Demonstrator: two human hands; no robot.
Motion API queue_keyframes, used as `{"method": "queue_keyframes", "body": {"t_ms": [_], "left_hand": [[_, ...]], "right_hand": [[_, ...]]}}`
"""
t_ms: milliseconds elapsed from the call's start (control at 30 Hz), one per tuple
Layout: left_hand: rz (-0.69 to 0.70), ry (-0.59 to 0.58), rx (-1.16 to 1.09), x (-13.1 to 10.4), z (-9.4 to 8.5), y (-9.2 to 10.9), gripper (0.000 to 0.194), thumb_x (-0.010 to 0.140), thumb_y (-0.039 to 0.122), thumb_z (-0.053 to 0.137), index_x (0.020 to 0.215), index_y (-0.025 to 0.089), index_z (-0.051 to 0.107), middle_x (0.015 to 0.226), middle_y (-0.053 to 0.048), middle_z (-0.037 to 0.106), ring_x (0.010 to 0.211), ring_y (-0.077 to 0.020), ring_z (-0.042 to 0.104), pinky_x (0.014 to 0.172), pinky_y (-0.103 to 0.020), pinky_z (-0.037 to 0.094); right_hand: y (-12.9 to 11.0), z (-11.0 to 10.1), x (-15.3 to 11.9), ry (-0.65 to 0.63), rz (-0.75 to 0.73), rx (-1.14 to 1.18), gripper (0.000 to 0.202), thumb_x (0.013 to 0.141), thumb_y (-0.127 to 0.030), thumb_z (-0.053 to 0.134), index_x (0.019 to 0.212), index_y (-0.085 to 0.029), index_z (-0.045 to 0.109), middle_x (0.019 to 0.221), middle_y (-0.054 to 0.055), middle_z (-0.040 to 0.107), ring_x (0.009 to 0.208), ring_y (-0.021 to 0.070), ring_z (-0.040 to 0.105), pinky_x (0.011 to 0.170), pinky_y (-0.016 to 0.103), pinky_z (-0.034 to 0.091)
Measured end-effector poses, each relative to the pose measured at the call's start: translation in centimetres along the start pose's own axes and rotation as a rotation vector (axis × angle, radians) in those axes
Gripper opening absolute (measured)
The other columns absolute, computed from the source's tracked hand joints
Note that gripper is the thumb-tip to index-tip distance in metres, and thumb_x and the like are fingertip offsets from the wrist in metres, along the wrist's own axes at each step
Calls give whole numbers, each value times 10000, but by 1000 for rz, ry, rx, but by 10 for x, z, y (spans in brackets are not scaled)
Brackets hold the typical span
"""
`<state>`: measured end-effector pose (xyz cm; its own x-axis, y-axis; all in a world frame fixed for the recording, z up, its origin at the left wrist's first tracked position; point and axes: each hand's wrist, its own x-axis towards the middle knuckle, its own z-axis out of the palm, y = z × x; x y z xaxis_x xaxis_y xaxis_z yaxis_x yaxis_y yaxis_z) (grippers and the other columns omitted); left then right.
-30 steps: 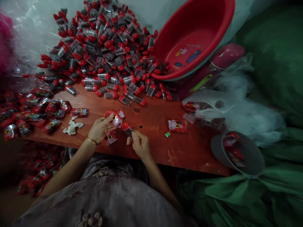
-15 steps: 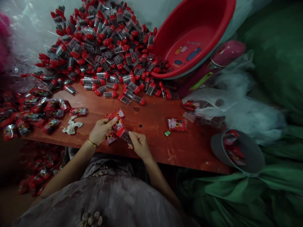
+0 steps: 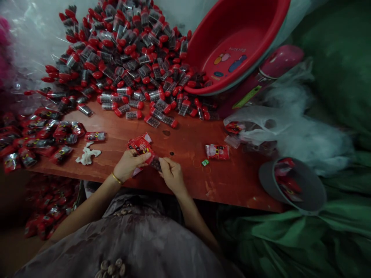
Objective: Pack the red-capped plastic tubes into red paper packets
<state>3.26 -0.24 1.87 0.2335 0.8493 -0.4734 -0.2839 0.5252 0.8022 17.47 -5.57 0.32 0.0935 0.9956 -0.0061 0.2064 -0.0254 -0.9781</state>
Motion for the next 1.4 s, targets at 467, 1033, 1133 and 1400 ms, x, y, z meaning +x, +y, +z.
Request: {"method": "queue_keyframes", "body": {"t_ms": [467, 1033, 1133, 1400], "left_hand": [[-82, 102, -233, -6, 8, -1, 416, 402, 318, 859, 684, 127, 621, 674, -9, 672, 598, -101, 617, 644, -234, 496], [124, -116, -188, -7, 7, -1, 404, 627, 498, 716, 742, 123, 623, 556, 11, 569, 396, -76, 460, 364, -211, 385], [109, -131, -150, -10, 2, 0, 415, 574, 473, 757, 713, 109, 616, 519, 20, 544, 397, -70, 456, 359, -203, 397], [128, -40, -217, -8, -19, 9, 349, 562, 372, 792, 726, 111, 627, 576, 11, 606, 450, -84, 540, 455, -215, 474]], "right_hand": [[8, 21, 0, -53, 69, 149, 386, 899, -500, 340, 665, -214, 452, 541, -50, 465, 406, 82, 430, 431, 212, 404], [-10, 18, 7, -126, -7, 76, 246, 876, -390, 461, 825, -189, 592, 630, -15, 636, 461, 97, 564, 496, 221, 460], [-6, 16, 10, -146, 11, 100, 230, 842, -396, 519, 811, -185, 604, 627, -10, 655, 450, 100, 581, 498, 223, 472], [-3, 50, 37, -116, -34, 62, 350, 793, -459, 557, 570, -201, 477, 437, -52, 523, 362, 88, 486, 406, 201, 395]]}}
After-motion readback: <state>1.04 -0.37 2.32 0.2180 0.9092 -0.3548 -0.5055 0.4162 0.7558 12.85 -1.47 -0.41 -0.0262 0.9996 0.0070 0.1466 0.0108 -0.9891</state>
